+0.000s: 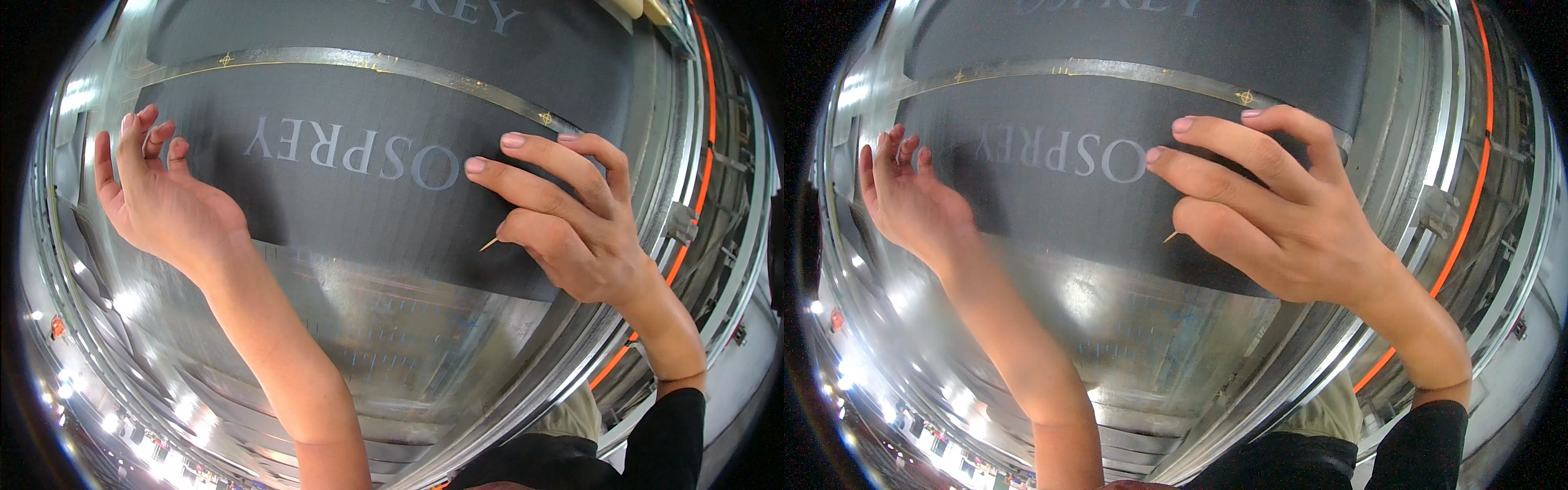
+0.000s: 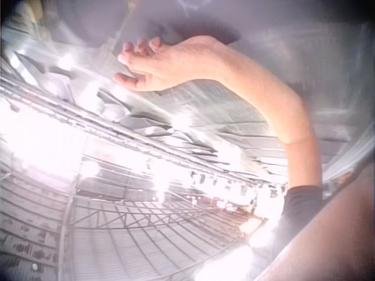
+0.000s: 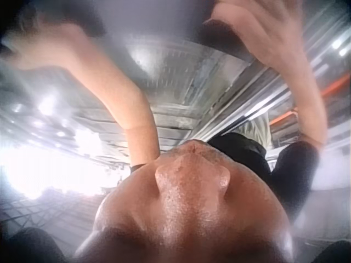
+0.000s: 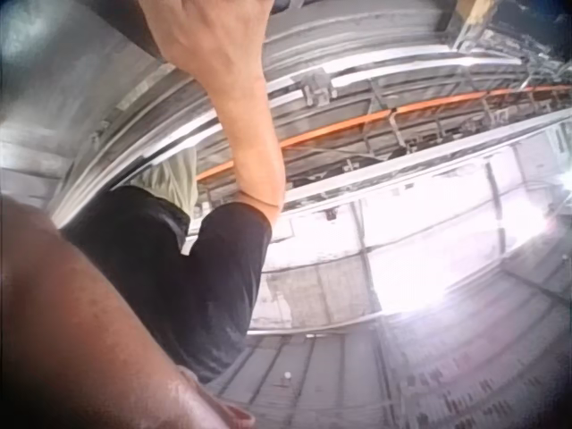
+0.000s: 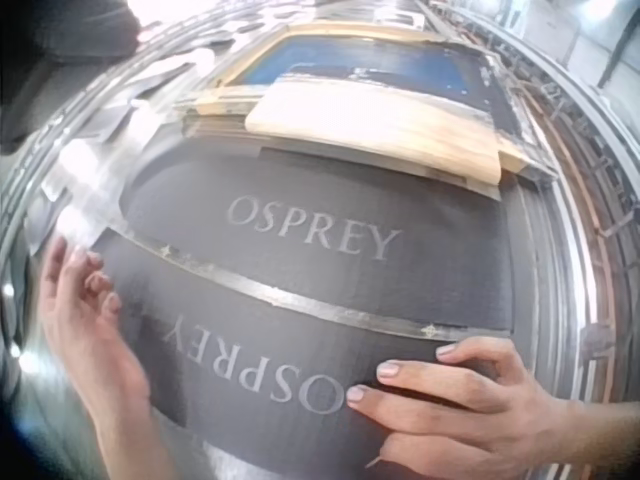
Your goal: The person smooths the surface of a black bag with a white block, then uses a toothpick to clean the edges of the brand logo. They repeat the smoothing action on the same bag.
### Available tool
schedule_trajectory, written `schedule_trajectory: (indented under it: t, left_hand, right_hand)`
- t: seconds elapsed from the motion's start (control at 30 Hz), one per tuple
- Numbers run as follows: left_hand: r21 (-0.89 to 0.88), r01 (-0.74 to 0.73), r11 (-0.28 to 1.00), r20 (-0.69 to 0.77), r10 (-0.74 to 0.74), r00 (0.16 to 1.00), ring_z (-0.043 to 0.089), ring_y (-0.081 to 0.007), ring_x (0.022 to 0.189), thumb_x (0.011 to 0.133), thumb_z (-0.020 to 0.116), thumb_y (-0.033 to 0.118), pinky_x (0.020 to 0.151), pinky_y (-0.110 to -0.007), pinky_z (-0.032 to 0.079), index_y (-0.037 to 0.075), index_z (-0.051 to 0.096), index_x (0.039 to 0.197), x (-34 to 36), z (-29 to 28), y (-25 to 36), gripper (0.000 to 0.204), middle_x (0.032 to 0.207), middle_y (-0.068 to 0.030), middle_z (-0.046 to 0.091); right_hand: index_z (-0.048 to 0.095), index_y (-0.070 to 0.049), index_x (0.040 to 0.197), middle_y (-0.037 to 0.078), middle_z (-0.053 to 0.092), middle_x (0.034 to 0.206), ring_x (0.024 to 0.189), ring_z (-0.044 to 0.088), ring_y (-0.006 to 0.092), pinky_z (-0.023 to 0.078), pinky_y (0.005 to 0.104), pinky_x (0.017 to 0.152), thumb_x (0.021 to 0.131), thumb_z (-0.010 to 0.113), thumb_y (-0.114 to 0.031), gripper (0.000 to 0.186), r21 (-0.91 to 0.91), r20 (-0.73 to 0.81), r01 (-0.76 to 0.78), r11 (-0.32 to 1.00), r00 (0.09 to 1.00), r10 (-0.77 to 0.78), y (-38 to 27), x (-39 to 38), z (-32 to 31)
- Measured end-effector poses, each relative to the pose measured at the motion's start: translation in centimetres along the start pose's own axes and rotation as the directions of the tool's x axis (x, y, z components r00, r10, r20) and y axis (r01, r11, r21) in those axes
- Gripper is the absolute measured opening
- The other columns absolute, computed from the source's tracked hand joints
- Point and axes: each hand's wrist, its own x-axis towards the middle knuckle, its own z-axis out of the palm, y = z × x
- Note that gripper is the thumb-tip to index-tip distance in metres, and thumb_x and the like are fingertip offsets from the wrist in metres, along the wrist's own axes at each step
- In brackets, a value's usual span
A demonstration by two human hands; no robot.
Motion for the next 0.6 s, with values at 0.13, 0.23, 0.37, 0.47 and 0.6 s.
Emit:
schedule_trajectory:
  t: [0.13, 0.23, 0.37, 0.47, 0.6]
  left_hand:
    - [-0.001, 0.003, 1.000, 0.006, -0.003, 1.000, 0.063, -0.0174, 0.091, 0.094, 0.065, 0.007, 0.081, -0.032, 0.046, 0.001, 0.046, 0.131, 0.0, 0.2, -0.1, 0.042, 0.104, -0.0142, 0.069]
    - [0.010, 0.008, 1.000, 0.002, -0.008, 1.000, 0.063, -0.0176, 0.090, 0.094, 0.065, 0.007, 0.082, -0.033, 0.045, 0.001, 0.047, 0.130, -0.1, 0.2, 0.1, 0.041, 0.104, -0.0136, 0.069]
    - [-0.024, 0.009, 1.000, 0.000, -0.009, 1.000, 0.063, -0.0160, 0.086, 0.093, 0.067, 0.007, 0.077, -0.030, 0.045, 0.001, 0.047, 0.130, 0.1, -0.1, -0.1, 0.042, 0.101, -0.0135, 0.069]
    - [-0.060, 0.015, 0.998, -0.013, -0.016, 1.000, 0.062, -0.0136, 0.078, 0.090, 0.070, 0.007, 0.066, -0.025, 0.044, -0.001, 0.046, 0.129, 0.2, 0.0, 0.0, 0.047, 0.095, -0.0140, 0.070]
    - [-0.058, 0.029, 0.998, -0.032, -0.031, 0.999, 0.061, -0.0136, 0.078, 0.090, 0.071, 0.007, 0.065, -0.025, 0.044, -0.001, 0.044, 0.130, 0.3, 0.1, 0.2, 0.049, 0.095, -0.0136, 0.070]
  right_hand:
    - [0.058, -0.017, 0.088, 0.002, 0.071, 0.126, 0.128, 0.056, 0.0227, 0.037, 0.0409, 0.107, 0.089, 0.063, -0.018, 0.006, 0.019, 0.017, 0.013, 1.000, 1.000, -0.014, -0.4, 0.3, 0.2]
    - [0.057, -0.016, 0.087, 0.005, 0.071, 0.126, 0.127, 0.057, 0.0233, 0.037, 0.0398, 0.106, 0.089, 0.064, -0.019, 0.007, 0.040, 0.011, 0.050, 0.998, 0.999, -0.051, -0.1, 0.1, -0.4]
    - [0.057, -0.012, 0.089, 0.012, 0.069, 0.125, 0.124, 0.058, 0.0295, 0.041, 0.0421, 0.103, 0.088, 0.067, -0.014, 0.010, 0.037, -0.044, -0.007, 0.999, 0.999, 0.009, 0.5, 0.5, -1.3]
    - [0.058, -0.008, 0.094, 0.016, 0.066, 0.125, 0.119, 0.059, 0.0348, 0.046, 0.0433, 0.099, 0.087, 0.068, -0.006, 0.013, 0.100, -0.115, -0.059, 0.993, 0.991, 0.070, 1.2, 1.6, -1.2]
    - [0.058, -0.006, 0.098, 0.017, 0.065, 0.124, 0.114, 0.061, 0.0360, 0.049, 0.0418, 0.095, 0.084, 0.069, -0.002, 0.018, 0.187, -0.118, -0.017, 0.982, 0.992, 0.039, 1.1, 3.6, -1.2]
